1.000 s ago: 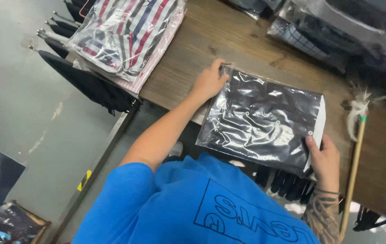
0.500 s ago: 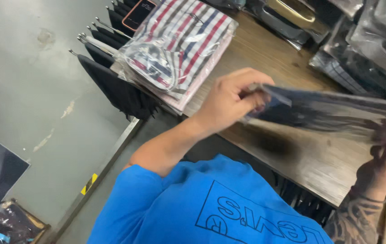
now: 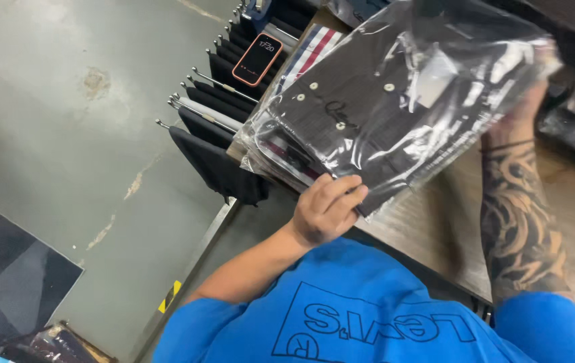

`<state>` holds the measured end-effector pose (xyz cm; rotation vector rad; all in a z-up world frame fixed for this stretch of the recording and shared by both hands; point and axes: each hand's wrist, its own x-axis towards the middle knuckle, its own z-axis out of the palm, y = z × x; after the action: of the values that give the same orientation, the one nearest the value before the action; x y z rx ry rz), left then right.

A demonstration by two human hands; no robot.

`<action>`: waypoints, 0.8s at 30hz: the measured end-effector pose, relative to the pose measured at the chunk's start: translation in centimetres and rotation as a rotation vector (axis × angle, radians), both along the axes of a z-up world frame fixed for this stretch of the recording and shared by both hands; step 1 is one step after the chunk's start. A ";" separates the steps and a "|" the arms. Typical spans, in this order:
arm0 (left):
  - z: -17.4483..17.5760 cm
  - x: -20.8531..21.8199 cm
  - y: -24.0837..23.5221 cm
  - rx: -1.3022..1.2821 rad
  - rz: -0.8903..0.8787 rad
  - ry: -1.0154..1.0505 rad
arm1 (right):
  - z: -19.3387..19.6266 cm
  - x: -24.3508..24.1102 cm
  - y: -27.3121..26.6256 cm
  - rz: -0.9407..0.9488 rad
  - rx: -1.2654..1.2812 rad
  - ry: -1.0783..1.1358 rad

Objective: The person uses a feather duster to clean the surface of several packaged shirts on a wooden table. They handle each shirt individually, dusting the plastic packaging before setting the item aside and moving to the next one.

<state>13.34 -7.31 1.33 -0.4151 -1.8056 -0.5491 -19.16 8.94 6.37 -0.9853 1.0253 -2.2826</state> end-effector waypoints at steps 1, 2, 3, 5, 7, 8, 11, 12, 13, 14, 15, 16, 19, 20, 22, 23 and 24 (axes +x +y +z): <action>-0.4 -0.1 -0.5 0.033 0.051 -0.079 | 0.3 1.0 -2.3 -0.104 0.098 -0.241; -0.9 -0.3 -0.9 0.066 0.102 -0.158 | 0.5 2.0 -4.5 -0.217 0.190 -0.481; -1.0 -0.2 -1.2 0.068 0.099 -0.159 | -0.7 1.8 -5.4 -0.221 0.192 -0.482; -1.1 -0.1 -1.6 0.018 0.247 -0.166 | -3.0 1.4 -7.1 -0.404 0.502 -0.572; -1.5 0.2 -1.4 0.032 0.328 -0.209 | -5.1 -0.5 -6.8 -0.434 0.546 -0.371; -1.7 0.5 -1.2 0.044 0.409 -0.251 | -6.3 -1.3 -6.5 -0.463 0.583 -0.168; -1.2 1.1 -1.1 -0.022 0.510 -0.328 | -6.5 -1.7 -5.7 -0.509 0.803 -0.029; -1.4 1.6 -1.1 -0.024 0.503 -0.330 | -6.3 -1.2 -5.5 -0.516 0.804 -0.033; -1.5 1.8 -1.2 -0.051 0.509 -0.353 | -6.0 -0.9 -5.2 -0.540 0.816 0.043; -1.6 2.0 -1.3 -0.079 0.514 -0.375 | -5.6 -0.7 -4.8 -0.564 0.828 0.118; -1.3 2.2 -1.2 -0.085 0.494 -0.376 | -5.8 0.2 -3.7 -0.583 0.830 0.107; -1.1 2.3 -1.2 -0.098 0.458 -0.365 | -6.0 1.0 -2.5 -0.678 0.781 0.208; -1.7 2.0 -1.2 -0.120 0.353 -0.342 | -10.3 2.7 3.0 -0.811 0.795 0.269; -2.2 2.0 -1.1 -0.112 0.310 -0.331 | -12.5 3.4 5.4 -0.822 0.861 0.242; -2.0 1.3 -1.8 -0.151 0.241 -0.302 | -12.6 7.3 8.8 -0.868 0.909 0.112; -1.9 1.0 -2.0 -0.178 0.203 -0.274 | -12.7 9.6 10.8 -0.884 0.951 -0.003; -1.6 1.1 -2.2 -0.184 0.157 -0.272 | -13.9 11.1 13.2 -0.925 0.956 -0.027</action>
<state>14.44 -9.55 -0.30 -0.3310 -2.1396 -0.3430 -8.08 22.12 -7.57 -0.0365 2.5689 -1.8619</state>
